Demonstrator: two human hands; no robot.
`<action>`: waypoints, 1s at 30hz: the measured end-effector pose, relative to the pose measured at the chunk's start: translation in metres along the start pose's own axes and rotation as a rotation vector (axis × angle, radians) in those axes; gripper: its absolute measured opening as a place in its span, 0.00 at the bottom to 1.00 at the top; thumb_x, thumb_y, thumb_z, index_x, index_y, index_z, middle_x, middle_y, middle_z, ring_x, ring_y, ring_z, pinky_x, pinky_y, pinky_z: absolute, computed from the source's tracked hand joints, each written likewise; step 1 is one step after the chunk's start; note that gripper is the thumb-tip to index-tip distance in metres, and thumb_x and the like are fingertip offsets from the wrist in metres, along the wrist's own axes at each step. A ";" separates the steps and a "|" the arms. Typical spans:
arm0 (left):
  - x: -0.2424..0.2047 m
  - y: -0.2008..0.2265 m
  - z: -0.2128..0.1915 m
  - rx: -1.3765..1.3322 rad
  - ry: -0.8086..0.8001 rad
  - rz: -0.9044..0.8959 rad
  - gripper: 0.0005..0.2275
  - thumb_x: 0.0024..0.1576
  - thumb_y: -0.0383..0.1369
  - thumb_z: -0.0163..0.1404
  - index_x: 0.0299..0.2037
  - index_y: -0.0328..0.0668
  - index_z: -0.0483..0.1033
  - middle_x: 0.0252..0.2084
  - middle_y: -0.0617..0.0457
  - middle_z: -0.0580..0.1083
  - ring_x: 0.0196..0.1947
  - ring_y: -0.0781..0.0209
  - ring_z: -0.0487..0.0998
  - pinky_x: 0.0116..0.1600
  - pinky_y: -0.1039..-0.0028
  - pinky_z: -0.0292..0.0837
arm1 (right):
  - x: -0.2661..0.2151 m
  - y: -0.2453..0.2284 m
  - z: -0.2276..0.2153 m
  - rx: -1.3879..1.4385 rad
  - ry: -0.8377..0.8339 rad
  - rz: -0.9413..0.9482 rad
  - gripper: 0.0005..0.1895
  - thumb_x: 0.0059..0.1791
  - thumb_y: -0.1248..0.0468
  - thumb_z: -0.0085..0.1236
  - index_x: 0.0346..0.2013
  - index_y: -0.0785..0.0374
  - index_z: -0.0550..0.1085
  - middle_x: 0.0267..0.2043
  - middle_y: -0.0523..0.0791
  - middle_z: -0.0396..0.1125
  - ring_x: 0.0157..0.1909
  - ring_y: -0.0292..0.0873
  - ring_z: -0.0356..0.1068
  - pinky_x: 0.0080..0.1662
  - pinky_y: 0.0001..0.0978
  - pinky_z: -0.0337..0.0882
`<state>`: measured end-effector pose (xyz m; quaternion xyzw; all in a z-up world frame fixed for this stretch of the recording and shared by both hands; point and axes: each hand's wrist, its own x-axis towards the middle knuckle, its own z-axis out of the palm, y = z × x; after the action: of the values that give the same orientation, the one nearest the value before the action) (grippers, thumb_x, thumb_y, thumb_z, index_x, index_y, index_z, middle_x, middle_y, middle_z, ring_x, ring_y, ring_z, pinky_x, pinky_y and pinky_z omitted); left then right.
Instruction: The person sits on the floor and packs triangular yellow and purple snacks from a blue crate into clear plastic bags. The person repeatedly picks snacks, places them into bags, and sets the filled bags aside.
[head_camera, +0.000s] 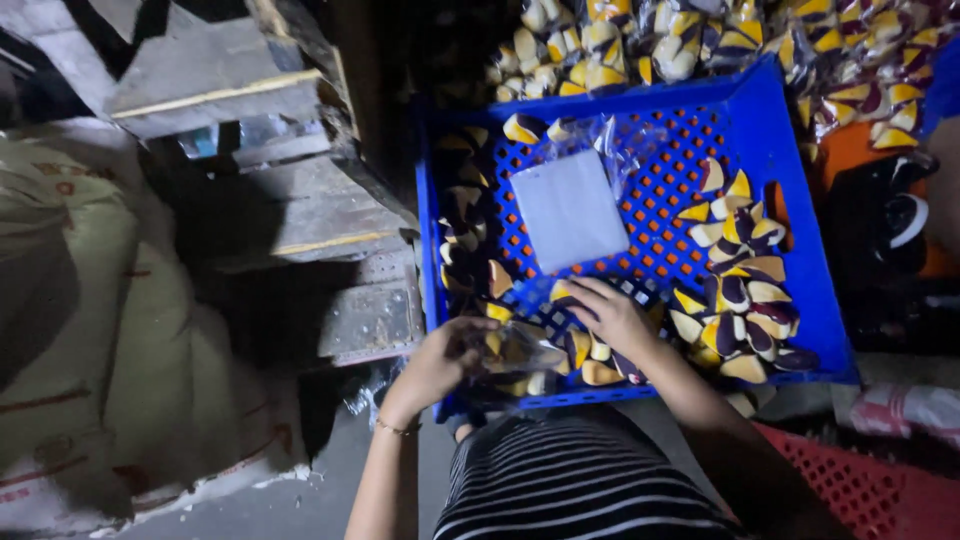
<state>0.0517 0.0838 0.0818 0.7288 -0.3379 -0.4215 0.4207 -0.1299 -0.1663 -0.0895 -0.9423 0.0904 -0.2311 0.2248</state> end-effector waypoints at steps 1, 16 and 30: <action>0.000 0.002 -0.002 0.017 -0.024 -0.001 0.19 0.52 0.24 0.50 0.56 0.36 0.78 0.45 0.32 0.80 0.49 0.32 0.80 0.55 0.52 0.73 | 0.001 0.000 -0.001 0.065 0.012 0.068 0.20 0.47 0.63 0.65 0.55 0.51 0.78 0.54 0.44 0.74 0.56 0.48 0.74 0.53 0.39 0.75; -0.010 0.024 0.007 0.289 0.049 0.855 0.30 0.56 0.31 0.51 0.70 0.35 0.56 0.76 0.38 0.53 0.72 0.42 0.54 0.74 0.57 0.47 | 0.014 -0.141 -0.037 0.193 -0.026 0.335 0.19 0.41 0.56 0.70 0.45 0.54 0.82 0.48 0.40 0.79 0.50 0.37 0.77 0.55 0.28 0.71; -0.162 -0.086 -0.231 -0.218 1.829 0.735 0.52 0.62 0.52 0.69 0.81 0.77 0.31 0.90 0.57 0.33 0.94 0.47 0.30 0.99 0.53 0.36 | 0.016 -0.182 -0.045 0.415 0.201 0.954 0.31 0.39 0.67 0.72 0.58 0.57 0.78 0.49 0.47 0.75 0.50 0.37 0.71 0.52 0.24 0.68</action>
<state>0.2038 0.3332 0.1249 0.5808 -0.0474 0.4313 0.6888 -0.1254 -0.0270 0.0375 -0.7053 0.4827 -0.2055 0.4768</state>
